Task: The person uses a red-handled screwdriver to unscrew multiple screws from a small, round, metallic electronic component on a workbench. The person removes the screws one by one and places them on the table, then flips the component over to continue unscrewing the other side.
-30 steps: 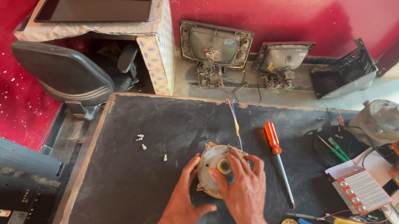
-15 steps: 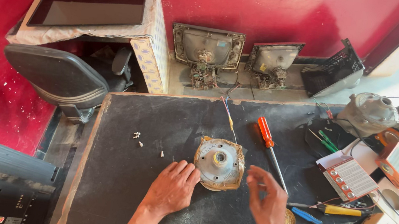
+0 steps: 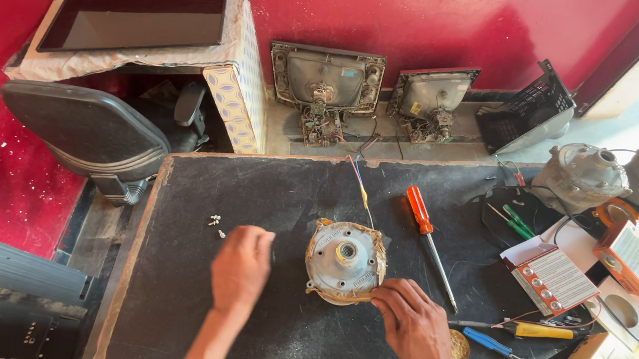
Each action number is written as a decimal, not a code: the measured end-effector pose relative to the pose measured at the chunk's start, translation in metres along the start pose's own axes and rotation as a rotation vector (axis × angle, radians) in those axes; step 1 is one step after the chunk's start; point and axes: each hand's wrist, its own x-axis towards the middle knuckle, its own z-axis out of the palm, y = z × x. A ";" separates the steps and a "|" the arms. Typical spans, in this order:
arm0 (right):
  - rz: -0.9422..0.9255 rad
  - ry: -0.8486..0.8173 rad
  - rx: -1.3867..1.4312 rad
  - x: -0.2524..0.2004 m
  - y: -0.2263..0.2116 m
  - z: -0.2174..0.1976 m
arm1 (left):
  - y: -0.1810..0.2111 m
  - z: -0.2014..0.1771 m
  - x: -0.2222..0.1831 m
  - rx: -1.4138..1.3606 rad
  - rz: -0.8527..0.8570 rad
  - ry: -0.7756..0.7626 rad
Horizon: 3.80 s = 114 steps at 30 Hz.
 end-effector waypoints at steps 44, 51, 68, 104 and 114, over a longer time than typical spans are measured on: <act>0.351 0.041 0.259 -0.009 0.009 0.013 | 0.100 0.016 -0.077 -0.130 0.634 -0.157; 0.442 0.246 0.165 -0.011 0.042 0.016 | 0.112 0.008 -0.079 -0.284 0.540 -0.085; 0.993 -0.005 -0.033 0.007 0.166 0.069 | 0.134 0.010 -0.053 -0.343 0.529 -0.186; 0.163 0.028 0.632 0.169 -0.027 0.033 | 0.086 0.051 0.016 -0.718 -0.423 -0.103; 0.148 0.012 0.698 0.166 -0.034 0.034 | 0.089 0.047 0.015 -0.747 -0.411 -0.082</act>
